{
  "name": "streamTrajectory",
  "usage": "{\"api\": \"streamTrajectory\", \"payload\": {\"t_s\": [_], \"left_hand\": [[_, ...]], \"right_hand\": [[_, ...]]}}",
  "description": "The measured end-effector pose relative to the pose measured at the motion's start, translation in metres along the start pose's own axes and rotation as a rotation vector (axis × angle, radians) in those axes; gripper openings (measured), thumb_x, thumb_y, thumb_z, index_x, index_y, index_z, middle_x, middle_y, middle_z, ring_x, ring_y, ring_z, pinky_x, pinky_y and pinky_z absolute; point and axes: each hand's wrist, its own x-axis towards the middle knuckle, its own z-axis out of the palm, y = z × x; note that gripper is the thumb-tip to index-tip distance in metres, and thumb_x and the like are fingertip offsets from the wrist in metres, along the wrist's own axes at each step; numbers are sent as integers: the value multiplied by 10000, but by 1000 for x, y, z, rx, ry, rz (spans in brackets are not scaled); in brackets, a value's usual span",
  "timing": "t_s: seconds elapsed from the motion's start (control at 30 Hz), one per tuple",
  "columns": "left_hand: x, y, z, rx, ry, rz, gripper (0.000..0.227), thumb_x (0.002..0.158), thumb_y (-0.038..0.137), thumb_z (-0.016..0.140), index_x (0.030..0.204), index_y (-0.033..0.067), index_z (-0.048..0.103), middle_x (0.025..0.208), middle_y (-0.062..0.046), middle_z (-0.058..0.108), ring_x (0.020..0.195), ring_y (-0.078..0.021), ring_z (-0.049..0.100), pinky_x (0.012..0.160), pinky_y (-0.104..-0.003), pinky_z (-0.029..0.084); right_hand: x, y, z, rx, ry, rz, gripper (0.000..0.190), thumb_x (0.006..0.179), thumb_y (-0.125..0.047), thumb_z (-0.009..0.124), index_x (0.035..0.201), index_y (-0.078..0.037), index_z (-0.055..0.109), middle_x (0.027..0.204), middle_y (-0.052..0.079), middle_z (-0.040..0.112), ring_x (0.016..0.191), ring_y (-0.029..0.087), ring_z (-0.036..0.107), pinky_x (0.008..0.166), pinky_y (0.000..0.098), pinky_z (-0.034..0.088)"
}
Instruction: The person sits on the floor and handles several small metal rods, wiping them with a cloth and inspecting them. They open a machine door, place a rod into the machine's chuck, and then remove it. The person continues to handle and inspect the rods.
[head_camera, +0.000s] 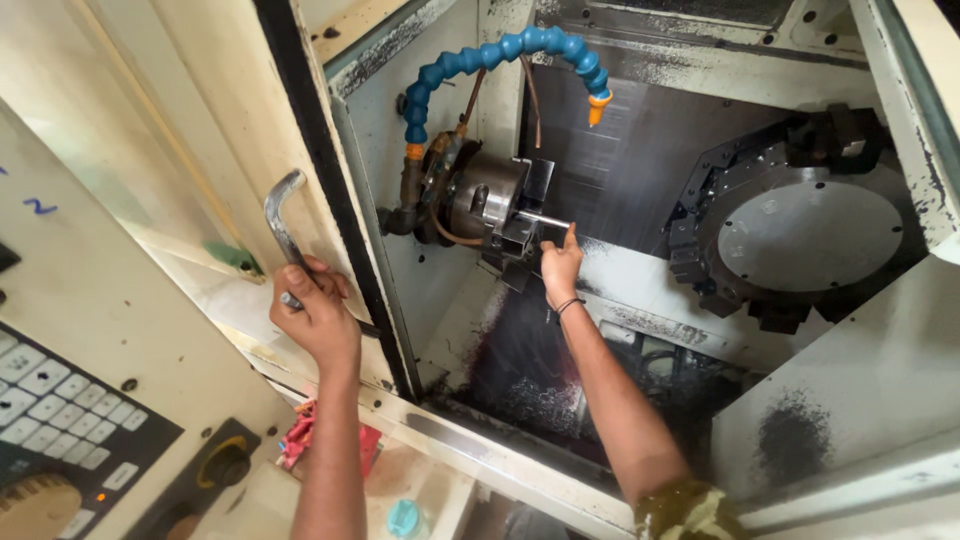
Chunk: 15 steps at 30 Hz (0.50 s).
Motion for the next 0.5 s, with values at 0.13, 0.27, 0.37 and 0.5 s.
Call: {"api": "streamTrajectory", "payload": {"t_s": [0.13, 0.27, 0.37, 0.5], "left_hand": [[-4, 3, 4, 29, 42, -3, 510, 1148, 436, 468, 943, -27, 526, 647, 2, 383, 580, -101, 391, 582, -286, 414], [-4, 3, 8, -15, 66, -16, 499, 1153, 437, 458, 953, -17, 512, 640, 1, 393, 569, -96, 379, 581, -277, 395], [-5, 2, 8, 34, 88, -8, 509, 1153, 441, 448, 942, -16, 520, 617, 13, 355, 541, -81, 333, 571, -271, 400], [-5, 1, 11, 43, 96, 13, 512, 1159, 442, 442, 943, -17, 510, 618, 13, 356, 546, -82, 338, 571, -267, 400]], "right_hand": [[3, 4, -6, 36, -33, -13, 741, 840, -52, 663, 1522, 75, 403, 722, -40, 542, 625, 66, 473, 584, 260, 426], [12, 3, -10, 66, -49, -76, 718, 865, -61, 678, 1513, 110, 419, 839, -65, 558, 730, 46, 503, 664, 239, 437], [8, -3, -10, 69, -68, 30, 718, 847, -74, 643, 1511, 79, 416, 630, -52, 485, 548, 55, 403, 500, 261, 361], [5, -13, -15, 82, -104, -1, 710, 866, -78, 643, 1511, 88, 395, 618, -86, 451, 534, 28, 375, 473, 248, 328]]}}
